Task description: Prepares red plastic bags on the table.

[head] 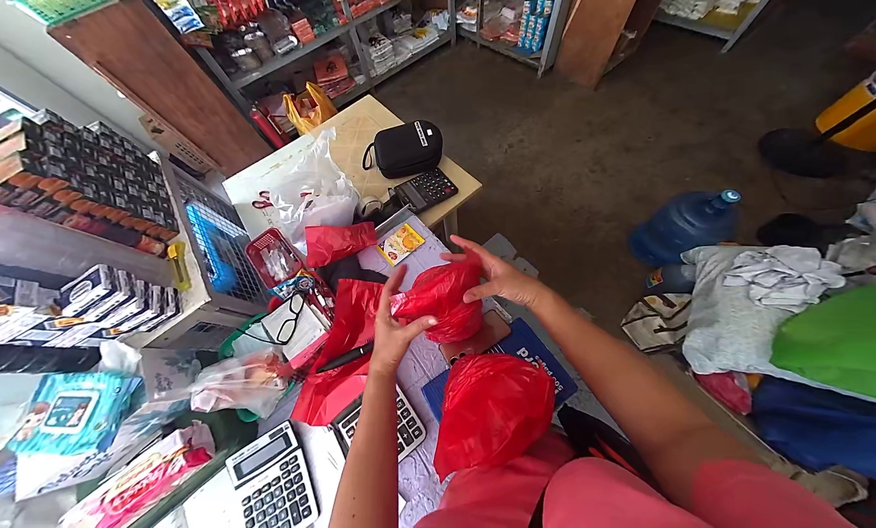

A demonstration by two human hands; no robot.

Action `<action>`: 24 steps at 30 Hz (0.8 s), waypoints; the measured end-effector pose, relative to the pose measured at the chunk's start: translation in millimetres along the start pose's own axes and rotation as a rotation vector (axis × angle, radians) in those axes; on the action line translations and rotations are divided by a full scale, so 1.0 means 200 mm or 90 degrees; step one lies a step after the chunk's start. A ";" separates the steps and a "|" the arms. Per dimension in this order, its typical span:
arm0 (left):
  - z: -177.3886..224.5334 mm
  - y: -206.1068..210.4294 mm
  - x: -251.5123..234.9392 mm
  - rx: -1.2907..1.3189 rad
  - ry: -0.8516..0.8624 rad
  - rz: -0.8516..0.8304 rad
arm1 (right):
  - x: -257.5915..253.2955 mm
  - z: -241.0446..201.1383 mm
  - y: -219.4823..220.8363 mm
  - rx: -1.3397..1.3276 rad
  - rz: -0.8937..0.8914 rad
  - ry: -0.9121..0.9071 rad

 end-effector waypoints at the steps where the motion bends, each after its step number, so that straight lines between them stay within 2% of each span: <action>1: -0.03 0.04 -0.02 0.017 0.008 -0.006 | -0.01 0.03 0.02 0.005 -0.006 0.007; 5: -0.19 0.10 -0.02 0.038 0.005 0.005 | 0.01 0.21 -0.01 0.045 0.045 0.069; 9: -0.23 0.07 0.01 -0.037 0.002 -0.030 | 0.05 0.25 -0.05 0.090 0.053 0.080; 12: -0.21 0.03 0.07 -0.078 -0.034 -0.047 | 0.07 0.20 -0.05 0.190 0.059 0.085; 14: -0.17 -0.06 0.13 -0.158 -0.078 -0.053 | 0.14 0.12 -0.05 0.350 0.092 0.158; 16: -0.15 -0.22 0.20 -0.239 -0.130 -0.003 | 0.22 -0.01 -0.03 0.492 0.125 0.276; 17: -0.14 -0.32 0.23 -0.287 -0.154 0.055 | 0.24 -0.11 0.00 0.519 0.125 0.301; 18: -0.13 -0.43 0.27 -0.340 -0.182 0.125 | 0.26 -0.24 0.05 0.517 0.107 0.272; 20: -0.13 -0.61 0.32 -0.446 -0.252 0.247 | 0.26 -0.53 0.20 0.441 0.002 0.085; 21: -0.13 -0.67 0.33 -0.490 -0.285 0.275 | 0.24 -0.69 0.30 0.358 -0.066 -0.019; 22: -0.14 -0.72 0.32 -0.524 -0.321 0.276 | 0.22 -0.85 0.39 0.280 -0.124 -0.104; 24: -0.17 -0.76 0.28 -0.567 -0.418 0.236 | 0.21 -1.12 0.53 0.198 -0.175 -0.200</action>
Point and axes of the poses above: each hand's wrist, its own x-axis away from the middle knuckle, its own y-axis out of the palm, z = x × y, the point moved 6 cm from there along -x, towards the middle knuckle, and after that the axes turned 12 degrees about -z, right-handed, at the moved point
